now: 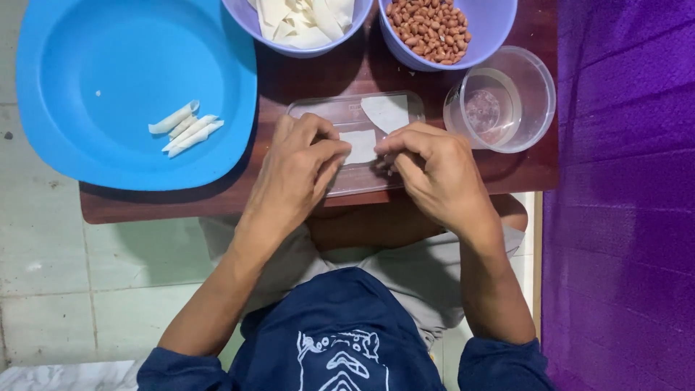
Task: Manually assembling peanut rolls by placing a peanut on a small wrapper and rolling it up.
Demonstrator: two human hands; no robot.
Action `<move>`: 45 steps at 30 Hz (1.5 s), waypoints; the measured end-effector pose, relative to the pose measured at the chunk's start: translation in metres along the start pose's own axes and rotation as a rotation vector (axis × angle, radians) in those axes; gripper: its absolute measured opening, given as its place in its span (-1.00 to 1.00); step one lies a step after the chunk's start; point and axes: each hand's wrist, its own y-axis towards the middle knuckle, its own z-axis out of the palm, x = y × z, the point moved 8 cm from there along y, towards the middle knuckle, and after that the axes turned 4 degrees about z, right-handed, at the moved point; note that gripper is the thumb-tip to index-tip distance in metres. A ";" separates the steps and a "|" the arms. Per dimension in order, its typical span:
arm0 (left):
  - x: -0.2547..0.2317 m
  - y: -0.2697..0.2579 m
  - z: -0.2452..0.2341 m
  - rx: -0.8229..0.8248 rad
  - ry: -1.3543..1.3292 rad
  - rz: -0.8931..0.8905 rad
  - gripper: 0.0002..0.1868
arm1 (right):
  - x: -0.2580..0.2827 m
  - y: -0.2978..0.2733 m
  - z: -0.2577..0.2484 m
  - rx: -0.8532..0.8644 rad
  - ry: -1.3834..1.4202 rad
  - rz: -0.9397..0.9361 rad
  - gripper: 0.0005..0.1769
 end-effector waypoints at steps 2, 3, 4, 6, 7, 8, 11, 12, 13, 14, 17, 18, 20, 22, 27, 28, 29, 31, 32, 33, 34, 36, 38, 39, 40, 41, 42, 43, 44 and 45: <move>-0.001 -0.003 0.000 -0.014 0.002 -0.016 -0.95 | -0.002 0.001 0.005 -0.027 0.006 -0.021 -0.69; -0.002 -0.004 0.000 -0.030 0.003 -0.030 -0.94 | -0.003 0.001 0.006 -0.056 0.011 -0.043 -0.71; 0.000 -0.006 0.004 -0.028 0.003 -0.030 -0.94 | -0.002 0.000 0.006 -0.056 0.011 -0.042 -0.71; 0.004 -0.011 0.007 -0.080 0.009 -0.022 -0.91 | 0.006 -0.002 0.001 -0.114 -0.017 -0.092 -0.63; 0.007 -0.011 0.007 -0.077 0.003 -0.030 -0.91 | 0.003 -0.008 0.004 -0.107 -0.018 -0.086 -0.63; 0.007 -0.012 0.007 -0.082 -0.001 -0.009 -0.92 | 0.004 -0.014 0.007 -0.095 -0.014 -0.132 -0.65; 0.012 -0.009 -0.003 -0.137 -0.102 -0.002 -0.89 | 0.011 -0.021 0.020 -0.068 -0.019 -0.222 -0.73; 0.014 -0.009 -0.008 -0.179 -0.209 -0.011 -0.83 | 0.015 -0.024 0.026 -0.061 -0.031 -0.253 -0.80; 0.013 -0.009 -0.010 -0.176 -0.209 -0.012 -0.83 | 0.017 -0.021 0.030 -0.061 -0.030 -0.251 -0.80; 0.013 -0.009 -0.013 -0.202 -0.277 -0.035 -0.76 | 0.020 -0.020 0.036 -0.035 -0.044 -0.279 -0.83; 0.017 -0.012 -0.017 -0.245 -0.387 -0.084 -0.66 | 0.028 -0.018 0.049 -0.002 -0.074 -0.318 -0.86; 0.020 -0.012 -0.019 -0.263 -0.431 -0.112 -0.63 | 0.030 -0.017 0.054 0.007 -0.092 -0.328 -0.86; 0.024 -0.015 -0.018 -0.274 -0.450 -0.122 -0.61 | 0.034 -0.014 0.061 0.005 -0.101 -0.324 -0.84; 0.026 -0.017 -0.015 -0.281 -0.472 -0.129 -0.59 | 0.033 -0.010 0.063 -0.001 -0.113 -0.317 -0.82; 0.023 -0.017 -0.021 -0.344 -0.417 -0.136 -0.57 | 0.028 0.003 0.053 -0.166 -0.260 -0.307 -0.83; 0.023 -0.017 -0.021 -0.345 -0.417 -0.132 -0.57 | 0.028 0.005 0.055 -0.170 -0.263 -0.309 -0.83; 0.023 -0.018 -0.022 -0.359 -0.417 -0.124 -0.57 | 0.028 0.007 0.059 -0.164 -0.278 -0.314 -0.81; 0.024 -0.019 -0.021 -0.375 -0.417 -0.115 -0.56 | 0.030 0.009 0.064 -0.160 -0.295 -0.321 -0.79; 0.025 -0.020 -0.021 -0.385 -0.419 -0.112 -0.57 | 0.030 0.010 0.066 -0.174 -0.301 -0.310 -0.83; 0.026 -0.020 -0.021 -0.396 -0.420 -0.109 -0.58 | 0.030 0.011 0.067 -0.186 -0.306 -0.300 -0.85; 0.027 -0.020 -0.021 -0.398 -0.418 -0.108 -0.58 | 0.032 0.013 0.068 -0.187 -0.305 -0.303 -0.85; 0.027 -0.020 -0.019 -0.376 -0.390 -0.094 -0.61 | 0.040 0.011 0.067 -0.242 -0.331 -0.369 -0.92; 0.017 -0.018 -0.022 -0.329 -0.281 -0.056 -0.64 | 0.035 0.012 0.059 -0.243 -0.224 -0.364 -0.90; 0.011 -0.015 -0.022 -0.289 -0.170 -0.019 -0.67 | 0.032 0.014 0.053 -0.241 -0.117 -0.366 -0.87; 0.011 -0.015 -0.022 -0.289 -0.171 -0.017 -0.67 | 0.026 0.008 0.044 -0.243 -0.119 -0.365 -0.87; 0.008 -0.016 -0.017 -0.218 -0.099 0.018 -0.71 | 0.016 0.004 0.033 -0.259 -0.055 -0.300 -0.91; 0.005 -0.016 -0.011 -0.147 -0.028 0.054 -0.74 | 0.004 0.000 0.023 -0.274 0.008 -0.234 -0.92; 0.006 -0.018 -0.012 -0.147 -0.028 0.051 -0.74 | 0.004 -0.005 0.018 -0.272 0.008 -0.233 -0.92; 0.006 -0.020 -0.009 -0.118 0.006 0.055 -0.74 | 0.000 -0.010 0.012 -0.270 0.038 -0.209 -0.92; 0.005 -0.020 -0.007 -0.085 0.043 0.063 -0.73 | -0.003 -0.015 0.006 -0.274 0.070 -0.184 -0.91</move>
